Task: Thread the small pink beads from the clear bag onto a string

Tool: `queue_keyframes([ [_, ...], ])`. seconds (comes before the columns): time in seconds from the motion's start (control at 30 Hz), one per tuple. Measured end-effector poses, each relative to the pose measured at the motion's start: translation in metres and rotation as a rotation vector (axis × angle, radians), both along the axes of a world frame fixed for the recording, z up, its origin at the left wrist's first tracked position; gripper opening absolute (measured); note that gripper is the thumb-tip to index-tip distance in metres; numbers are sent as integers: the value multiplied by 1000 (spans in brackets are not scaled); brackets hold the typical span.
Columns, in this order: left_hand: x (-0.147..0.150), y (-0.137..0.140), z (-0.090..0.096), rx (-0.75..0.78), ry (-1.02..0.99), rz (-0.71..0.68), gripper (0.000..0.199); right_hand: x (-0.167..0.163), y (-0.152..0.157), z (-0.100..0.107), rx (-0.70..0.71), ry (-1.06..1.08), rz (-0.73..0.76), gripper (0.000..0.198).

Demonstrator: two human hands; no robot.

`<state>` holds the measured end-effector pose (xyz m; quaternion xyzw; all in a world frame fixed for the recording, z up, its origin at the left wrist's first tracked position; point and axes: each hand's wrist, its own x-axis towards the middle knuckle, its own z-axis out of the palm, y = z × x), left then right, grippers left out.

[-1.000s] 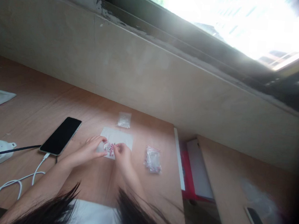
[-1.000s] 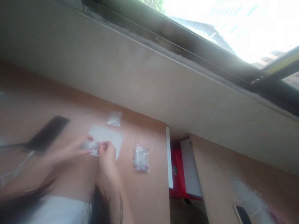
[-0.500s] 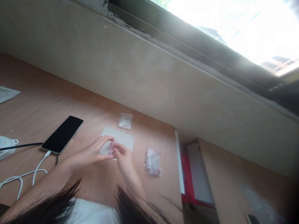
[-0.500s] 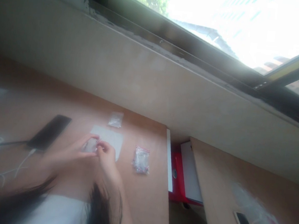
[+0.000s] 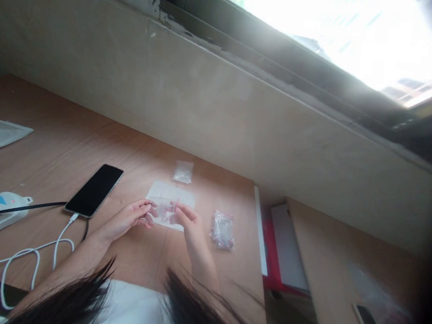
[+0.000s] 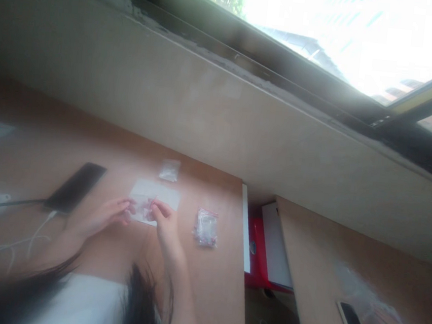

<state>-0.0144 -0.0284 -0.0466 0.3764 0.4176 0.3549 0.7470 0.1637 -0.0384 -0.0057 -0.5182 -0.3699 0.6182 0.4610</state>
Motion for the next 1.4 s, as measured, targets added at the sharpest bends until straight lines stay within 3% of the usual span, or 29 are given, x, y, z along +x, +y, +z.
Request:
queue_keyframes([
  [0.1,-2,3,-3,-30,-45,82,21,4,2,-20,17,-77,-139,31],
  [0.17,-5,4,-4,-52,-78,135,18,4,1,-40,32,-284,-213,24],
  [0.3,-9,4,-6,-86,-88,183,18,-6,-9,-78,137,-709,-120,10],
  [0.4,-10,5,-9,-95,-102,173,18,-16,-16,-87,191,-885,-69,6],
  [0.53,-11,7,-10,-105,-103,158,17,-19,-16,-85,200,-997,-23,8],
  [0.7,-10,7,-4,-71,-2,162,19,-4,-5,-78,166,-869,-118,9],
  [0.97,-6,6,-10,-71,45,115,24,3,15,-35,131,-451,-99,19],
  [1.2,-5,3,-5,-72,51,90,25,-2,12,-37,68,-377,-69,18],
  [1.4,1,2,-1,-2,81,84,25,-1,10,-23,80,-271,-15,20],
])
